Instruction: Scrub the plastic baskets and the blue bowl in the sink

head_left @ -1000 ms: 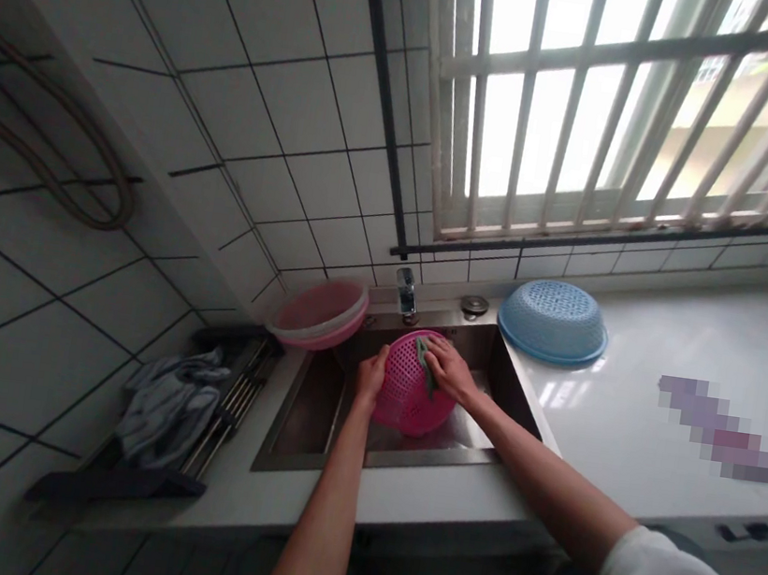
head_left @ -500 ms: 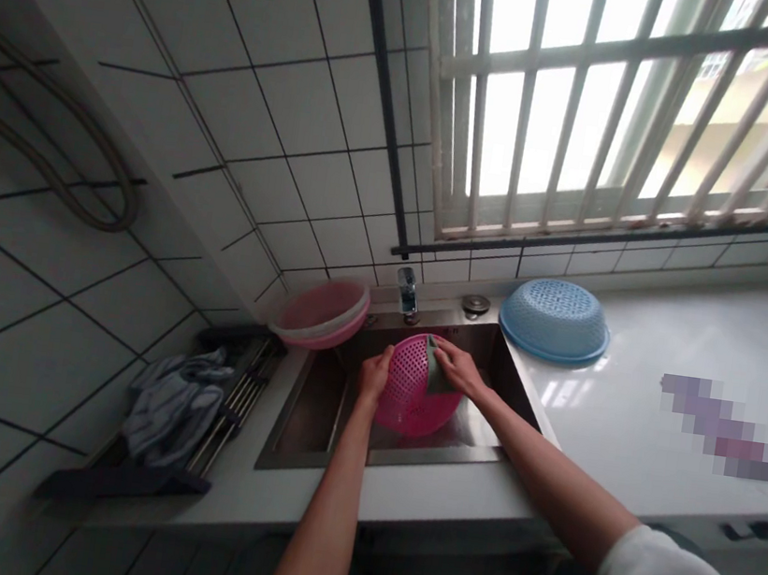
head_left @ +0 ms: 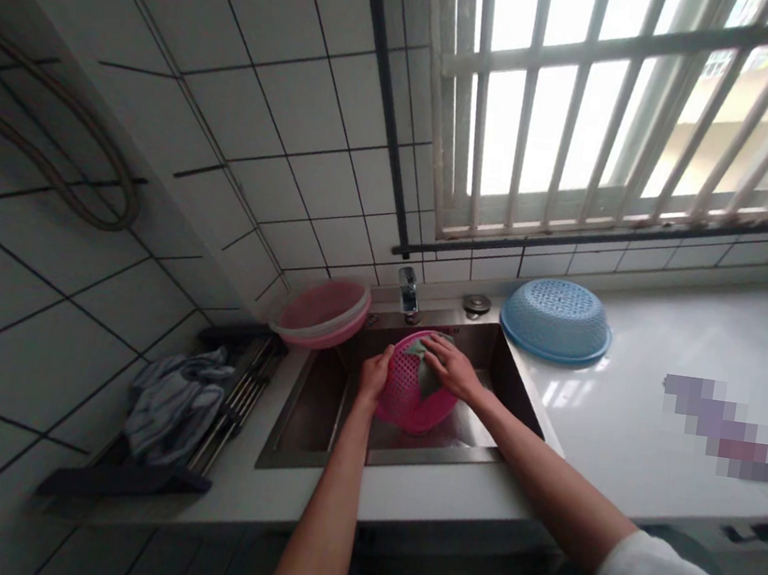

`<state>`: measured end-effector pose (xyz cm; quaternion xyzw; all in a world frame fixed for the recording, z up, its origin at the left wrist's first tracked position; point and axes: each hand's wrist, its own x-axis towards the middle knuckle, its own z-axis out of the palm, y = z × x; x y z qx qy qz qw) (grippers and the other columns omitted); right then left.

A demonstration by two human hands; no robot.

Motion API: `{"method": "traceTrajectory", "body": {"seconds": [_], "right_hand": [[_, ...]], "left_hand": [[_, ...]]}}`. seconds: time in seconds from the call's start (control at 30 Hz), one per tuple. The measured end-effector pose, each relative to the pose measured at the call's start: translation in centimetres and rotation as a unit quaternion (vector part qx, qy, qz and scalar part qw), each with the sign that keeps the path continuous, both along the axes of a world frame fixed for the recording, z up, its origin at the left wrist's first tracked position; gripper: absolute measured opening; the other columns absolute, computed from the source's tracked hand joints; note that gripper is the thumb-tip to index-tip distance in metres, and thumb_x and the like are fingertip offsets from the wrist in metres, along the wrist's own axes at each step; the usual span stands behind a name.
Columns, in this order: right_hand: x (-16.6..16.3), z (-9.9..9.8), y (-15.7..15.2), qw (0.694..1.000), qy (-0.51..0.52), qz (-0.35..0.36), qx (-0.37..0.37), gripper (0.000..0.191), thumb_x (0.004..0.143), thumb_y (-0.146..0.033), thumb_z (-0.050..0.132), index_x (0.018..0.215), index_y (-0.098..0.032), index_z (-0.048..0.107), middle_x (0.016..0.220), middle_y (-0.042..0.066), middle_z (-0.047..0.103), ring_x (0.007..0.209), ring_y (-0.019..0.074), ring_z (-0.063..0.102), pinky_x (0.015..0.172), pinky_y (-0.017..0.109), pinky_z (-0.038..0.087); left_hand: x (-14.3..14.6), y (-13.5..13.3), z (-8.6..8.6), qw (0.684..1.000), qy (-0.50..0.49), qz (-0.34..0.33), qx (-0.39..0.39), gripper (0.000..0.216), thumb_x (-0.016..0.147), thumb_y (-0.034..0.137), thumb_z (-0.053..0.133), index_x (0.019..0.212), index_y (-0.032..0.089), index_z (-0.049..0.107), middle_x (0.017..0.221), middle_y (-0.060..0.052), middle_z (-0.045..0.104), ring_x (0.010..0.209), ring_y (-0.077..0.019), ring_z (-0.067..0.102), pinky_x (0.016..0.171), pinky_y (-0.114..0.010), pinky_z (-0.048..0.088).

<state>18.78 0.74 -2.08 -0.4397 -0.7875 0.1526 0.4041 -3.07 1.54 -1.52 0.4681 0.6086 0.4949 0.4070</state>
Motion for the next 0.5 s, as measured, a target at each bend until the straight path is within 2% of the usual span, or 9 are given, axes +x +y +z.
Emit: {"method": "traceTrajectory", "body": {"seconds": [0.07,0.1,0.2,0.27,0.33,0.4,0.5], "right_hand": [[0.0,-0.3,0.0,1.0,0.002,-0.026,-0.011,0.045,0.107,-0.037,0.047,0.151,-0.032,0.058,0.156,0.006,0.056,0.146,0.027,0.05,0.12,0.053,0.043],[-0.3,-0.2,-0.4,1.0,-0.019,-0.014,0.006,0.044,0.107,-0.036,0.047,0.15,-0.033,0.059,0.155,0.006,0.056,0.148,0.0281,0.048,0.122,0.055,0.04],[-2.4,0.8,-2.3,0.985,-0.109,0.092,0.097,0.04,0.105,-0.033,0.055,0.144,-0.037,0.064,0.155,0.002,0.057,0.154,0.0303,0.038,0.127,0.063,0.025],[-3.3,1.6,-3.3,0.967,-0.138,0.168,0.135,0.038,0.104,-0.031,0.058,0.141,-0.039,0.066,0.151,0.0,0.061,0.153,0.0266,0.04,0.128,0.059,0.024],[-3.2,1.8,-3.1,0.964,-0.128,0.189,0.137,0.039,0.104,-0.03,0.057,0.141,-0.039,0.066,0.151,-0.001,0.061,0.15,0.0236,0.044,0.128,0.055,0.028],[-1.9,1.4,-1.9,0.98,-0.081,0.145,0.105,0.04,0.104,-0.031,0.056,0.143,-0.036,0.065,0.153,0.001,0.06,0.149,0.0239,0.046,0.127,0.052,0.032],[0.9,-0.3,0.6,0.999,0.038,0.012,0.006,0.044,0.103,-0.041,0.057,0.145,-0.029,0.064,0.154,0.007,0.058,0.147,0.0271,0.049,0.123,0.052,0.039]], "left_hand": [[0.0,-0.1,0.0,1.0,-0.015,-0.001,-0.016,0.073,0.061,0.087,0.071,0.069,0.014,0.073,0.059,-0.001,0.06,0.061,-0.0159,0.052,0.06,-0.029,0.037],[0.1,-0.1,0.0,1.0,-0.025,-0.005,-0.015,0.074,0.059,0.087,0.072,0.07,0.014,0.074,0.061,-0.001,0.062,0.062,-0.016,0.052,0.061,-0.029,0.037],[0.4,-0.1,0.1,0.999,-0.043,-0.011,0.006,0.075,0.054,0.087,0.075,0.073,0.014,0.075,0.067,-0.003,0.066,0.068,-0.0176,0.057,0.064,-0.029,0.041],[0.5,-0.1,0.2,0.999,-0.045,-0.009,0.006,0.075,0.052,0.087,0.077,0.07,0.014,0.074,0.068,-0.004,0.067,0.07,-0.0185,0.058,0.065,-0.028,0.042],[0.6,-0.3,0.3,0.998,-0.057,-0.018,-0.006,0.076,0.052,0.086,0.078,0.073,0.013,0.075,0.07,-0.005,0.069,0.071,-0.0188,0.06,0.065,-0.028,0.043],[0.7,-0.4,0.3,0.996,-0.075,-0.033,-0.02,0.077,0.055,0.085,0.078,0.08,0.013,0.077,0.074,-0.006,0.071,0.071,-0.0186,0.061,0.067,-0.028,0.044],[0.6,-0.5,0.0,0.996,-0.068,-0.034,-0.04,0.077,0.058,0.088,0.075,0.077,0.013,0.075,0.069,-0.005,0.068,0.066,-0.017,0.057,0.063,-0.028,0.041]]}}
